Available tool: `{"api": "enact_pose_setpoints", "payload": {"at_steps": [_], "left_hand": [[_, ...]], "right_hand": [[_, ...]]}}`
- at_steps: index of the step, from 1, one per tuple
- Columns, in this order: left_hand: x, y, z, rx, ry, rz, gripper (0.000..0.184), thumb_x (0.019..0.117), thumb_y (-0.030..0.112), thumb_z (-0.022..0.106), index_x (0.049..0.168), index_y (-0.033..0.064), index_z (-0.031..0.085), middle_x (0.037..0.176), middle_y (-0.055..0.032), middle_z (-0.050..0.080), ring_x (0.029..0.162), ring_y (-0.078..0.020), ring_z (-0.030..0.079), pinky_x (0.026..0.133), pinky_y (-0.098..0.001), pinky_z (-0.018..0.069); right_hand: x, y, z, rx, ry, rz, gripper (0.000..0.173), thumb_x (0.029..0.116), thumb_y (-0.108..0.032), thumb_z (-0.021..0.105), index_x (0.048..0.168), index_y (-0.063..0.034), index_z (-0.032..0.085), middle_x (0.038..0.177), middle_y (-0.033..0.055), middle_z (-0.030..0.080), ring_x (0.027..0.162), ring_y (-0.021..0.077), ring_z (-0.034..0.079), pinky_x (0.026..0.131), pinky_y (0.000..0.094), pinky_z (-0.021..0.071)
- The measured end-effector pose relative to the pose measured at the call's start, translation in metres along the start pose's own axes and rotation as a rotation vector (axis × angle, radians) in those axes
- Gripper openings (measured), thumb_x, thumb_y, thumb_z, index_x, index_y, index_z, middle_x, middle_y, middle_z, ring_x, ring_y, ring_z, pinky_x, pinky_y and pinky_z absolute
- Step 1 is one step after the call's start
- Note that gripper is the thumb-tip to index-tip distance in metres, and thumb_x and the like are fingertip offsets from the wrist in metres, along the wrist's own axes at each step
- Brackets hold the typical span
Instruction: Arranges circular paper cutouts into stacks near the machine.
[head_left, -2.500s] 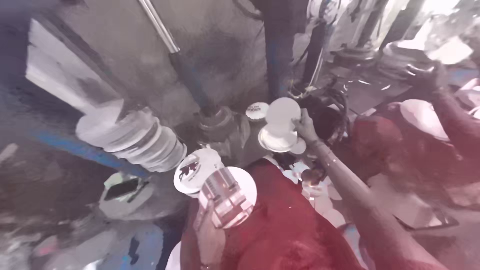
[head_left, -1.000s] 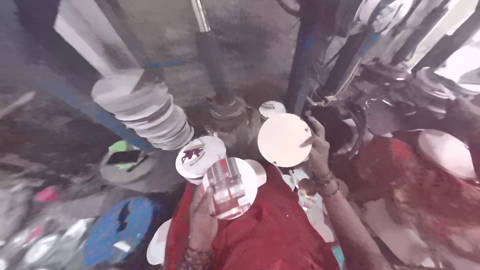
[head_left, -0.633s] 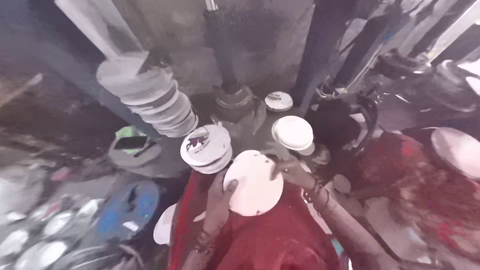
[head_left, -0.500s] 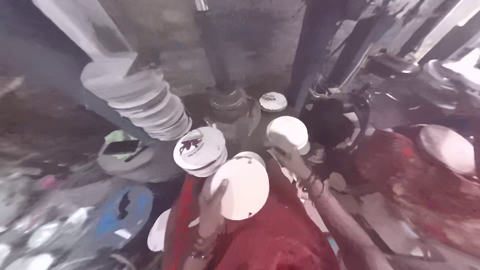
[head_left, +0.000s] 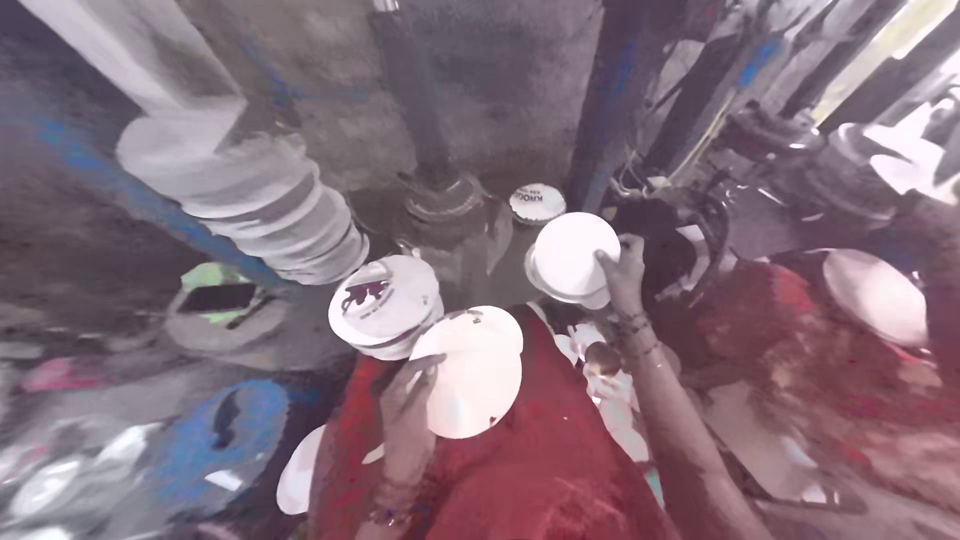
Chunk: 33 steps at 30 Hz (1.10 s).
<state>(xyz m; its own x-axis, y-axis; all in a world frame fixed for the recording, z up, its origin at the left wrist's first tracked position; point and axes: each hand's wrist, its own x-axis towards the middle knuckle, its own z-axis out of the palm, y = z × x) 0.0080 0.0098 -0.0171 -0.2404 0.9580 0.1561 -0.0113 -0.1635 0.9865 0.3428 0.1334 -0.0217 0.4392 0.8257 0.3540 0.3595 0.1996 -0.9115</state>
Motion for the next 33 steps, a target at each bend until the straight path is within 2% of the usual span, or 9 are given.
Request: {"api": "enact_pose_setpoints", "payload": {"at_steps": [6,14,18,21,23,26,28,30,33], "left_hand": [[0.002,-0.002,-0.006,-0.038,0.027,0.063,0.022,0.0955,-0.003,0.047,0.104,-0.0023,0.067,0.104,0.0054,0.07,0.098,0.0005,0.066,0.089,-0.0197,0.0558],[0.0,0.003,0.0,0.063,-0.107,-0.051,0.035,0.0974,0.011,0.054,0.126,-0.0079,0.06,0.125,-0.0065,0.066,0.105,-0.0002,0.064,0.091,-0.0185,0.0536],[-0.009,0.011,0.012,0.038,-0.084,-0.138,0.024,0.0915,0.001,0.062,0.115,-0.0032,0.063,0.095,0.0028,0.072,0.082,-0.0007,0.07,0.074,-0.0198,0.0605],[-0.008,0.015,0.002,0.149,-0.07,-0.096,0.021,0.0891,0.004,0.067,0.109,-0.004,0.065,0.093,0.0007,0.07,0.081,0.0002,0.068,0.074,-0.0183,0.0591],[-0.006,0.023,-0.01,0.342,-0.056,0.038,0.03,0.0868,0.011,0.072,0.112,-0.0041,0.068,0.104,-0.0041,0.072,0.093,0.0006,0.067,0.085,-0.0173,0.0553],[-0.006,0.043,-0.034,0.647,0.075,0.292,0.048,0.0911,0.023,0.07,0.126,-0.0093,0.064,0.126,-0.025,0.066,0.12,-0.0228,0.063,0.106,-0.0348,0.0468],[-0.005,0.06,-0.047,0.814,0.315,0.45,0.044,0.0966,0.021,0.064,0.125,-0.0123,0.064,0.126,-0.0312,0.064,0.122,-0.0314,0.063,0.107,-0.0372,0.045],[-0.004,0.067,-0.062,0.831,0.479,0.527,0.041,0.1022,0.019,0.058,0.126,-0.0135,0.061,0.131,-0.0312,0.06,0.129,-0.0231,0.056,0.112,-0.0279,0.0391],[0.003,0.065,-0.068,0.677,0.406,0.574,0.038,0.1028,0.015,0.057,0.124,-0.016,0.06,0.129,-0.0296,0.061,0.127,-0.0129,0.056,0.11,-0.0224,0.0401]], "right_hand": [[-0.019,-0.013,0.001,0.348,-0.044,-0.019,0.041,0.0954,-0.003,0.062,0.131,-0.0106,0.043,0.094,-0.0038,0.068,0.078,0.0005,0.068,0.07,0.022,0.0594],[-0.065,-0.065,0.016,0.19,-0.336,0.009,0.04,0.0903,-0.004,0.068,0.126,0.0057,0.053,0.096,0.0088,0.067,0.081,0.0084,0.065,0.074,0.0284,0.056],[-0.084,-0.066,0.038,0.078,-0.787,-0.215,0.04,0.0955,-0.022,0.067,0.124,0.0055,0.059,0.098,0.01,0.072,0.084,0.0084,0.068,0.079,0.0286,0.0569],[-0.052,-0.049,0.031,-0.242,-0.51,-0.161,0.038,0.0979,-0.021,0.067,0.128,0.0008,0.064,0.107,0.0179,0.073,0.094,0.0278,0.071,0.085,0.0474,0.0577],[-0.021,-0.029,0.018,-0.566,-0.307,-0.016,0.054,0.0991,-0.029,0.068,0.142,-0.0003,0.055,0.133,0.027,0.062,0.121,0.0454,0.06,0.101,0.0635,0.0468],[0.011,0.018,-0.001,-0.734,-0.235,0.122,0.061,0.0949,-0.045,0.07,0.133,0.0021,0.061,0.137,0.0292,0.058,0.135,0.0529,0.046,0.106,0.0765,0.0317],[0.018,0.02,-0.003,-0.695,-0.162,0.09,0.055,0.0907,-0.038,0.078,0.125,0.0027,0.065,0.127,0.0289,0.064,0.13,0.0527,0.049,0.104,0.0741,0.0346],[0.014,0.013,-0.003,-0.537,-0.074,0.023,0.052,0.0923,-0.024,0.077,0.131,0.0047,0.057,0.127,0.0312,0.061,0.122,0.0504,0.055,0.099,0.0678,0.0434],[0.006,0.012,0.002,-0.087,0.011,-0.029,0.043,0.0977,-0.012,0.063,0.136,0.0037,0.049,0.115,0.0217,0.066,0.096,0.0263,0.069,0.084,0.0433,0.0589]]}}
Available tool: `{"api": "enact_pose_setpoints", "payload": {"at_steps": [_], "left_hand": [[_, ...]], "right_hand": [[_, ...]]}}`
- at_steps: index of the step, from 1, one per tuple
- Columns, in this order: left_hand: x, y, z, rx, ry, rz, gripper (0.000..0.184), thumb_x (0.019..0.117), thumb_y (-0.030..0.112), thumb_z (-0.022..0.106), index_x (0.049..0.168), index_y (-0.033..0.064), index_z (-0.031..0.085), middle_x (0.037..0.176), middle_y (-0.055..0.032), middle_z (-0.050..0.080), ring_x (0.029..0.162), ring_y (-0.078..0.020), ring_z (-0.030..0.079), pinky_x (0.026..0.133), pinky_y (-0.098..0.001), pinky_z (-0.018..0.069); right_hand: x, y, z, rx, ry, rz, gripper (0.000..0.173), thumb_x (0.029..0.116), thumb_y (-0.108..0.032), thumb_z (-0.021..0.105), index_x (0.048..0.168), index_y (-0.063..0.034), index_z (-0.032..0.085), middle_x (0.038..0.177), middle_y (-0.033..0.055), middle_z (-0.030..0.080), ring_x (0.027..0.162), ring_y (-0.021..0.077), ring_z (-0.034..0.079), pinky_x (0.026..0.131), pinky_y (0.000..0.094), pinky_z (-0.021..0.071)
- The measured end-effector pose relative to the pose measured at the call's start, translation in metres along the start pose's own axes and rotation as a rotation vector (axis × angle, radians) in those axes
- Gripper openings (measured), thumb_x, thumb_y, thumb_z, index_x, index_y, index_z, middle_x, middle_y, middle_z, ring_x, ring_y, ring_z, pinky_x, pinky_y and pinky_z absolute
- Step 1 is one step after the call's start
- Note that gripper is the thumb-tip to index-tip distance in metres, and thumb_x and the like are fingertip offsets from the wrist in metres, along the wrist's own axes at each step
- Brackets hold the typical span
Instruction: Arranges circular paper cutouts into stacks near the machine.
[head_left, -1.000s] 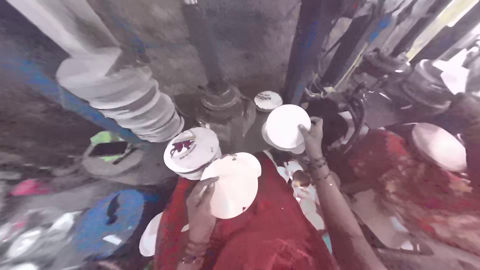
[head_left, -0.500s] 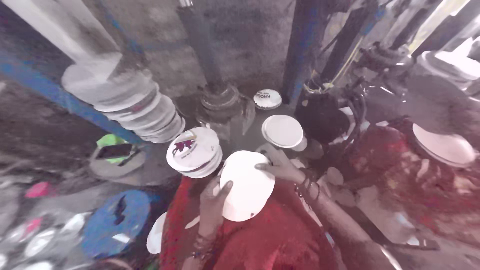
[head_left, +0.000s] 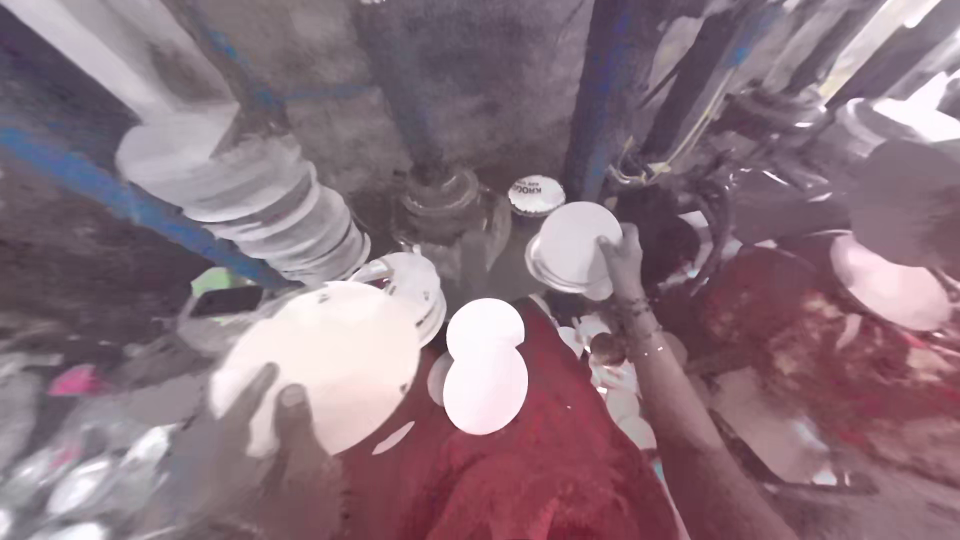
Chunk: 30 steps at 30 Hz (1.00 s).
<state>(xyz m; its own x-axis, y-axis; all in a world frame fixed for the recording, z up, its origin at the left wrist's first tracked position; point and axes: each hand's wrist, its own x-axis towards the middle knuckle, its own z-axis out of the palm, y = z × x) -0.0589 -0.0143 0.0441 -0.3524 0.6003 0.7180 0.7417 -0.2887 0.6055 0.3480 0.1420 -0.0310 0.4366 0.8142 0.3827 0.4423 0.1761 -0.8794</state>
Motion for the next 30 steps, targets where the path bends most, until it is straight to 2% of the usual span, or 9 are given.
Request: {"api": "enact_pose_setpoints", "payload": {"at_steps": [4,8,10,14,17,20,23,26,30], "left_hand": [[-0.018,-0.002,0.036,-0.422,-0.388,-0.251,0.041,0.106,0.023,0.049,0.132,-0.0069,0.059,0.133,-0.012,0.063,0.117,-0.0016,0.06,0.102,-0.0208,0.0493],[-0.044,0.002,0.073,-0.728,-0.512,-0.435,0.041,0.1036,0.021,0.049,0.126,-0.011,0.06,0.124,-0.0121,0.068,0.112,-0.006,0.064,0.099,-0.0243,0.0518],[-0.045,0.01,0.075,-0.807,-0.52,-0.588,0.036,0.0977,0.012,0.057,0.127,-0.0088,0.059,0.121,-0.0098,0.068,0.105,-0.0079,0.067,0.092,-0.0261,0.0569],[-0.041,0.01,0.072,-0.813,-0.436,-0.74,0.034,0.0891,-0.003,0.065,0.123,-0.0054,0.06,0.114,-0.0082,0.067,0.093,-0.0105,0.069,0.08,-0.0274,0.0615],[-0.043,0.007,0.072,-0.811,-0.379,-0.729,0.04,0.0882,-0.002,0.065,0.127,-0.0065,0.057,0.119,-0.0096,0.066,0.1,-0.0111,0.068,0.085,-0.0279,0.0601],[-0.042,0.005,0.075,-0.84,-0.361,-0.741,0.046,0.0881,0.001,0.064,0.132,-0.0062,0.054,0.125,-0.0098,0.063,0.103,-0.0111,0.067,0.086,-0.0282,0.0596],[-0.046,0.002,0.078,-0.797,-0.352,-0.742,0.043,0.0894,0.001,0.064,0.131,-0.0061,0.055,0.123,-0.0098,0.064,0.101,-0.0101,0.068,0.084,-0.0269,0.0601],[-0.051,0.0,0.075,-0.511,-0.318,-0.464,0.027,0.0909,0.005,0.065,0.115,-0.0075,0.067,0.118,-0.0113,0.069,0.108,-0.0038,0.064,0.094,-0.0197,0.0523],[-0.037,-0.005,0.053,-0.197,-0.1,-0.109,0.021,0.0963,0.002,0.056,0.1,-0.0119,0.071,0.1,-0.0141,0.073,0.101,0.0022,0.064,0.095,-0.0138,0.0476]], "right_hand": [[-0.045,-0.048,0.005,0.459,-0.215,-0.227,0.015,0.0936,-0.008,0.062,0.107,-0.0038,0.06,0.103,0.0004,0.07,0.1,0.0071,0.067,0.093,0.0314,0.0565],[-0.076,-0.066,0.012,0.398,-0.514,-0.738,0.019,0.0969,-0.022,0.063,0.081,-0.0163,0.072,0.117,-0.0042,0.075,0.14,0.0203,0.05,0.126,0.0466,0.0245],[-0.08,-0.066,0.016,0.369,-0.574,-0.791,0.02,0.098,-0.019,0.061,0.085,-0.0169,0.076,0.121,-0.0018,0.073,0.141,0.0223,0.048,0.124,0.0428,0.0306],[-0.055,-0.042,0.008,0.091,-0.364,-0.452,0.024,0.0991,-0.005,0.055,0.114,0.006,0.071,0.124,0.0199,0.069,0.118,0.0266,0.066,0.103,0.0431,0.0528],[-0.009,0.001,0.002,-0.414,-0.262,-0.047,0.064,0.102,-0.035,0.061,0.15,0.0032,0.044,0.151,0.0294,0.046,0.142,0.0493,0.041,0.114,0.0675,0.0323],[0.011,0.013,0.001,-0.587,-0.266,0.182,0.073,0.0948,-0.049,0.069,0.141,0.0052,0.053,0.147,0.0314,0.05,0.144,0.0559,0.032,0.109,0.08,0.0223],[0.004,0.0,0.006,-0.547,-0.115,0.081,0.065,0.0879,-0.033,0.08,0.134,0.0066,0.057,0.141,0.0331,0.053,0.141,0.0562,0.035,0.109,0.0779,0.0228],[-0.013,-0.002,0.01,-0.422,-0.003,0.01,0.058,0.0922,-0.024,0.075,0.138,0.0016,0.05,0.13,0.0324,0.056,0.117,0.0514,0.056,0.096,0.068,0.0448],[-0.013,-0.007,0.01,0.186,0.004,-0.003,0.044,0.0974,-0.009,0.059,0.137,0.0011,0.042,0.116,0.0136,0.061,0.097,0.0139,0.067,0.083,0.033,0.0587]]}}
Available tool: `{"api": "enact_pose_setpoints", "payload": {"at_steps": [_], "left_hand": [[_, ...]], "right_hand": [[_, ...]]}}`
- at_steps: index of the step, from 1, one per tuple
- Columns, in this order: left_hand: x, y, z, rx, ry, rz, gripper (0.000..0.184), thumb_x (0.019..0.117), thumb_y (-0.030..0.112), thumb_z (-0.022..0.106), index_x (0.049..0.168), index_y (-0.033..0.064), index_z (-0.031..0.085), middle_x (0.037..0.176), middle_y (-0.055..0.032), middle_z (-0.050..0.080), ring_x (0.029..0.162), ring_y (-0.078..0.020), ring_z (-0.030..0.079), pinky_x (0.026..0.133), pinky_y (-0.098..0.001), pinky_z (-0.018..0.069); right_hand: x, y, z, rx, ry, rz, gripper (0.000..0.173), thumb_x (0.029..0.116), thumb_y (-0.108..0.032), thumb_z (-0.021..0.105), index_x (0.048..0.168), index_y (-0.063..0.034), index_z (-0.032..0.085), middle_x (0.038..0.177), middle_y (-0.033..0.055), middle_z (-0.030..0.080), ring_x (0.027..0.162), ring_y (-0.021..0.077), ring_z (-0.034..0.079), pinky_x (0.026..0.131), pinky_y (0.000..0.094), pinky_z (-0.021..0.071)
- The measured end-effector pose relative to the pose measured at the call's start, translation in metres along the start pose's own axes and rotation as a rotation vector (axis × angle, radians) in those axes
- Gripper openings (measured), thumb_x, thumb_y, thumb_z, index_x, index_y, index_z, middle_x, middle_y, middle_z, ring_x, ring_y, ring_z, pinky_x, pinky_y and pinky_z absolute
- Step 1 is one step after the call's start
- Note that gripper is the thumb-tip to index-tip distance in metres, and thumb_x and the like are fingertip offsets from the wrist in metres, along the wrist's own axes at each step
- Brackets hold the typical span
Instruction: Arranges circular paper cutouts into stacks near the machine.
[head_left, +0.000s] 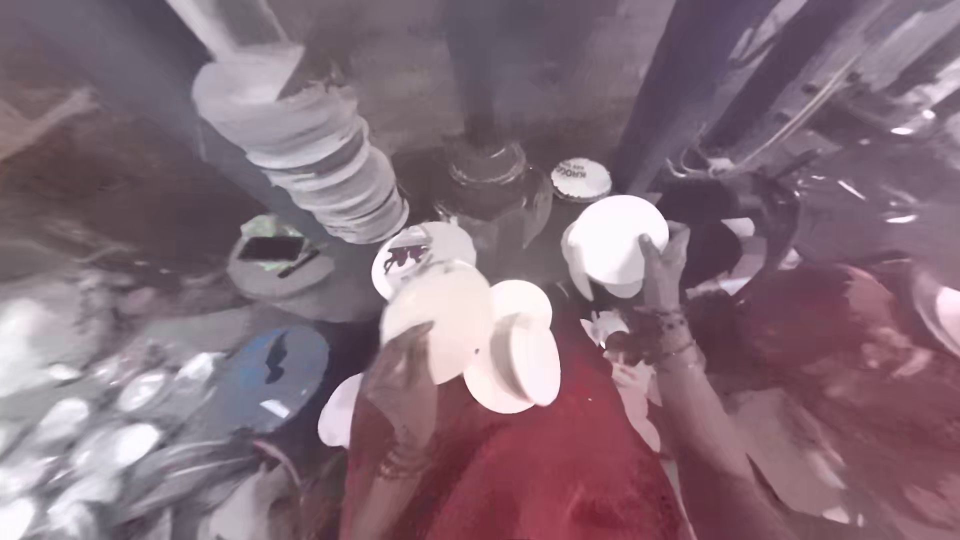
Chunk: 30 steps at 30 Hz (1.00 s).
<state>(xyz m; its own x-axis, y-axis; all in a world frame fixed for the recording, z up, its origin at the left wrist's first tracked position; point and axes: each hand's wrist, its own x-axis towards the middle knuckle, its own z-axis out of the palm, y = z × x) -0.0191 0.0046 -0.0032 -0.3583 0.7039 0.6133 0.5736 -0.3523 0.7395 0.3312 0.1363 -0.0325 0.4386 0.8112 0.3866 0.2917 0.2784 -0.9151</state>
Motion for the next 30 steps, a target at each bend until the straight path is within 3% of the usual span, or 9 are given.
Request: {"api": "enact_pose_setpoints", "payload": {"at_steps": [3,5,6,9,12,19,23,26,30], "left_hand": [[0.01,-0.005,-0.01,-0.084,0.053,0.033,0.023,0.0979,0.006,0.057,0.103,-0.013,0.068,0.106,-0.0093,0.072,0.104,0.0052,0.063,0.096,-0.0134,0.0486],[0.008,-0.001,-0.008,-0.233,-0.065,-0.127,0.027,0.0996,0.01,0.058,0.116,-0.0098,0.065,0.118,-0.0054,0.069,0.111,0.0024,0.062,0.098,-0.0171,0.051],[0.006,0.002,-0.004,-0.295,-0.111,-0.211,0.028,0.0984,0.009,0.058,0.118,-0.0092,0.064,0.12,-0.0052,0.068,0.109,0.0019,0.063,0.096,-0.0173,0.0526],[-0.004,0.011,0.013,-0.461,-0.212,-0.354,0.026,0.0961,0.003,0.057,0.118,-0.0081,0.065,0.117,-0.0033,0.07,0.1,0.0001,0.067,0.087,-0.0183,0.0567],[-0.01,0.017,0.019,-0.503,-0.285,-0.37,0.029,0.0956,0.008,0.06,0.119,-0.0075,0.065,0.119,-0.0027,0.07,0.103,-0.0001,0.066,0.089,-0.0189,0.0561],[-0.013,0.012,0.021,-0.579,-0.403,-0.294,0.037,0.0972,0.025,0.064,0.119,-0.0053,0.067,0.122,-0.0025,0.071,0.11,-0.0031,0.065,0.096,-0.0225,0.0544],[-0.014,0.023,0.023,-0.737,-0.422,-0.45,0.025,0.0914,0.002,0.062,0.115,-0.0048,0.063,0.102,0.0037,0.074,0.093,-0.0041,0.071,0.086,-0.024,0.0597],[-0.016,0.029,0.019,-0.758,-0.468,-0.58,0.018,0.0924,-0.002,0.061,0.11,0.0001,0.064,0.091,0.0025,0.076,0.083,-0.0085,0.074,0.078,-0.0285,0.0637],[-0.018,0.03,0.022,-0.649,-0.352,-0.617,0.015,0.0979,0.0,0.054,0.111,-0.0009,0.06,0.088,0.003,0.074,0.08,-0.007,0.073,0.076,-0.0267,0.0635]], "right_hand": [[-0.018,-0.024,-0.005,0.349,-0.121,0.019,0.036,0.0963,-0.003,0.057,0.129,-0.0107,0.046,0.111,-0.0012,0.063,0.097,0.0053,0.067,0.085,0.0276,0.0586],[-0.027,-0.034,-0.004,0.462,-0.192,-0.13,0.008,0.0921,-0.019,0.071,0.098,-0.0195,0.065,0.105,-0.0057,0.074,0.104,0.0087,0.069,0.094,0.0319,0.0572],[-0.031,-0.038,-0.004,0.473,-0.246,-0.206,0.005,0.0915,-0.02,0.069,0.087,-0.021,0.07,0.11,-0.0042,0.075,0.114,0.0132,0.067,0.101,0.0353,0.0546],[-0.04,-0.043,-0.001,0.466,-0.306,-0.329,0.009,0.086,-0.01,0.069,0.08,-0.0154,0.074,0.136,0.0044,0.065,0.141,0.0249,0.048,0.114,0.0425,0.0445],[-0.045,-0.044,0.003,0.513,-0.297,-0.328,0.007,0.0855,-0.018,0.075,0.081,-0.0225,0.078,0.143,-0.0022,0.06,0.141,0.0175,0.047,0.113,0.0366,0.0457],[-0.066,-0.052,0.018,0.567,-0.451,-0.361,0.003,0.0854,-0.025,0.077,0.083,-0.0258,0.077,0.141,-0.0044,0.061,0.143,0.0177,0.044,0.114,0.0356,0.0442],[-0.075,-0.055,0.034,0.552,-0.548,-0.377,0.006,0.0834,-0.028,0.079,0.078,-0.0273,0.076,0.137,-0.0065,0.063,0.144,0.0173,0.044,0.115,0.0346,0.0442],[-0.081,-0.051,0.042,0.479,-0.638,-0.433,0.011,0.0888,-0.031,0.075,0.078,-0.0266,0.075,0.13,-0.0064,0.067,0.14,0.0169,0.048,0.115,0.0378,0.043],[-0.078,-0.05,0.036,0.217,-0.511,-0.476,0.02,0.0956,-0.009,0.06,0.087,-0.0094,0.078,0.132,0.0104,0.066,0.141,0.0264,0.046,0.118,0.0426,0.0382]]}}
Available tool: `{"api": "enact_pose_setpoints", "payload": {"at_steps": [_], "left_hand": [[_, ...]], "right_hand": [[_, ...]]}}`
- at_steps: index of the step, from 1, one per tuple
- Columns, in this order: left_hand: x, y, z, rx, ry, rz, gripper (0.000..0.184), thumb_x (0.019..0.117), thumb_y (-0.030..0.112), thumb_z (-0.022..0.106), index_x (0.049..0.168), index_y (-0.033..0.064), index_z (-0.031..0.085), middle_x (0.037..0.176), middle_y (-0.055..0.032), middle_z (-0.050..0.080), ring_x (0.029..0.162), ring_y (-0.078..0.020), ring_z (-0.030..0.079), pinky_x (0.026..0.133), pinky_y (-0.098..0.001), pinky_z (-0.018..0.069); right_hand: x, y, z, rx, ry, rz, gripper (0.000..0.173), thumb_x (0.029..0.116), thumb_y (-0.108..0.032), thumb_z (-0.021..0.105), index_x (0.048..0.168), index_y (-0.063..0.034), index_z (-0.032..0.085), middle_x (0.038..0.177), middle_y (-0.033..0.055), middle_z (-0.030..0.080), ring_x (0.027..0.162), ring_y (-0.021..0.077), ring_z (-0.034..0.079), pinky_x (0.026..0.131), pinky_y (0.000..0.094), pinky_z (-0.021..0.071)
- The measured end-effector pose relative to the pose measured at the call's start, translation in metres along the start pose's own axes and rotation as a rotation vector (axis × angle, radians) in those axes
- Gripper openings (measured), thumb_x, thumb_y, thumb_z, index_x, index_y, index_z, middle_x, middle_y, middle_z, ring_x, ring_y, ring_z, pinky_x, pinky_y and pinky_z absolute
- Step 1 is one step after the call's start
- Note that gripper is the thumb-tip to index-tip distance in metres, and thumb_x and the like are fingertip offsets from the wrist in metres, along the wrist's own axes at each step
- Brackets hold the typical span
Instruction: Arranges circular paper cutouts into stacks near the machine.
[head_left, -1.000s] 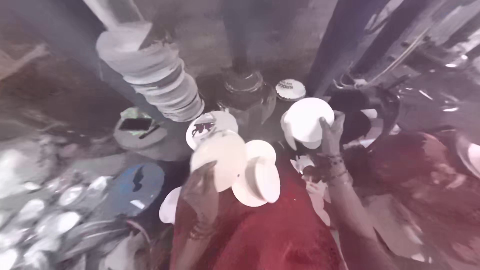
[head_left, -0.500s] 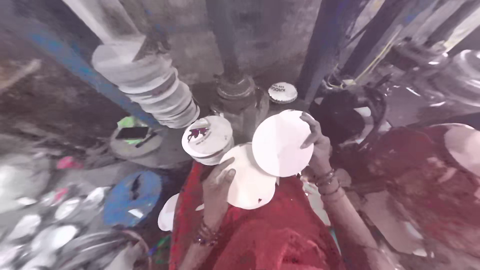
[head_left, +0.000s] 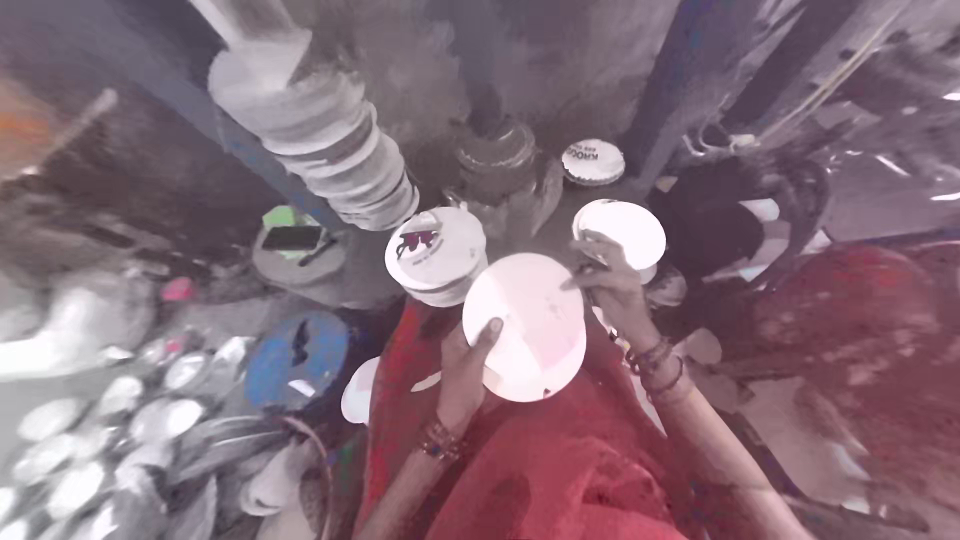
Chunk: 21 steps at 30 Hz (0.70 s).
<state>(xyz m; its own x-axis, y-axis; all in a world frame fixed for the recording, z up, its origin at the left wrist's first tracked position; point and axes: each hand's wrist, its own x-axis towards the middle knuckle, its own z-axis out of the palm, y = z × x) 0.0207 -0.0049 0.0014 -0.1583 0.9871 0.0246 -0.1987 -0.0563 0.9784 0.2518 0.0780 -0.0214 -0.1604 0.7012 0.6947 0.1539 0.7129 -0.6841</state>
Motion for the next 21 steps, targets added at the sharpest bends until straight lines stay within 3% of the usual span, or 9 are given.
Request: {"api": "enact_pose_setpoints", "payload": {"at_steps": [2,3,6,9,11,13,15,18,21], "left_hand": [[0.002,-0.002,0.0,0.027,0.06,0.057,0.015,0.0981,0.003,0.056,0.112,-0.0018,0.06,0.088,0.0035,0.073,0.08,-0.0063,0.073,0.075,-0.0263,0.0635],[0.002,-0.003,0.0,0.035,0.074,0.086,0.014,0.0983,0.003,0.056,0.111,-0.0016,0.061,0.088,0.0037,0.074,0.079,-0.0063,0.073,0.075,-0.0264,0.0636],[-0.003,-0.004,0.007,0.136,0.124,0.133,0.016,0.1025,0.007,0.05,0.103,-0.0004,0.064,0.081,0.0083,0.072,0.074,0.0,0.071,0.071,-0.0212,0.0619],[-0.01,-0.01,0.015,0.211,0.158,0.178,0.027,0.1059,0.013,0.043,0.106,-0.0066,0.062,0.083,0.0078,0.069,0.079,0.0048,0.068,0.076,-0.0181,0.0592],[-0.013,-0.01,0.019,0.139,0.178,0.16,0.027,0.1069,0.012,0.041,0.11,-0.0056,0.06,0.085,0.0079,0.07,0.081,0.0032,0.069,0.078,-0.0197,0.0599],[-0.015,-0.011,0.02,0.033,0.188,0.132,0.025,0.1069,0.01,0.039,0.111,-0.0024,0.06,0.087,0.0077,0.071,0.082,0.0002,0.07,0.08,-0.0223,0.061],[-0.016,-0.011,0.02,-0.02,0.198,0.116,0.024,0.1065,0.009,0.038,0.111,-0.0018,0.059,0.087,0.007,0.071,0.083,-0.0009,0.071,0.081,-0.023,0.061],[-0.016,-0.013,0.017,-0.047,0.196,0.137,0.024,0.1066,0.009,0.038,0.111,-0.0008,0.059,0.089,0.0063,0.072,0.085,-0.0022,0.071,0.081,-0.0245,0.0614],[-0.014,-0.01,0.013,-0.067,0.231,0.125,0.023,0.107,0.009,0.038,0.116,-0.002,0.056,0.09,0.0055,0.071,0.085,-0.0028,0.071,0.081,-0.0244,0.0614]], "right_hand": [[0.004,-0.006,-0.005,-0.181,0.066,-0.003,0.023,0.0962,-0.001,0.053,0.095,-0.0015,0.076,0.125,0.0154,0.067,0.131,0.0267,0.054,0.112,0.0398,0.0425],[0.005,-0.013,-0.003,-0.238,0.088,-0.007,0.021,0.0969,-0.002,0.055,0.096,0.0008,0.076,0.113,0.0141,0.071,0.113,0.0203,0.062,0.101,0.0335,0.0493],[-0.004,-0.041,0.02,-0.317,-0.031,0.039,0.023,0.0969,-0.02,0.065,0.102,-0.0012,0.076,0.095,0.01,0.074,0.084,0.0122,0.07,0.077,0.0291,0.0586],[-0.013,-0.063,0.056,-0.528,-0.056,0.077,0.052,0.0855,-0.054,0.072,0.104,-0.0056,0.076,0.1,0.0137,0.073,0.087,0.0256,0.07,0.071,0.0406,0.0583],[-0.016,-0.065,0.074,-0.568,0.013,0.049,0.043,0.0871,-0.044,0.073,0.099,-0.0039,0.077,0.099,0.0162,0.073,0.087,0.0311,0.07,0.072,0.0429,0.0572],[-0.018,-0.058,0.085,-0.554,0.094,0.01,0.021,0.0926,-0.026,0.07,0.09,-0.0059,0.077,0.092,0.0124,0.073,0.086,0.0274,0.069,0.073,0.0386,0.0559],[-0.017,-0.054,0.09,-0.527,0.12,-0.018,0.017,0.0942,-0.018,0.066,0.088,-0.0062,0.076,0.09,0.0104,0.073,0.085,0.0241,0.068,0.075,0.0346,0.0556],[-0.015,-0.052,0.09,-0.486,0.121,0.02,0.023,0.0965,-0.021,0.06,0.088,-0.0051,0.074,0.089,0.0108,0.072,0.087,0.0245,0.068,0.078,0.0371,0.0549],[-0.003,-0.037,0.065,-0.559,0.161,0.095,0.027,0.0978,-0.025,0.058,0.094,-0.0028,0.073,0.097,0.0151,0.071,0.097,0.032,0.067,0.087,0.0488,0.0524]]}}
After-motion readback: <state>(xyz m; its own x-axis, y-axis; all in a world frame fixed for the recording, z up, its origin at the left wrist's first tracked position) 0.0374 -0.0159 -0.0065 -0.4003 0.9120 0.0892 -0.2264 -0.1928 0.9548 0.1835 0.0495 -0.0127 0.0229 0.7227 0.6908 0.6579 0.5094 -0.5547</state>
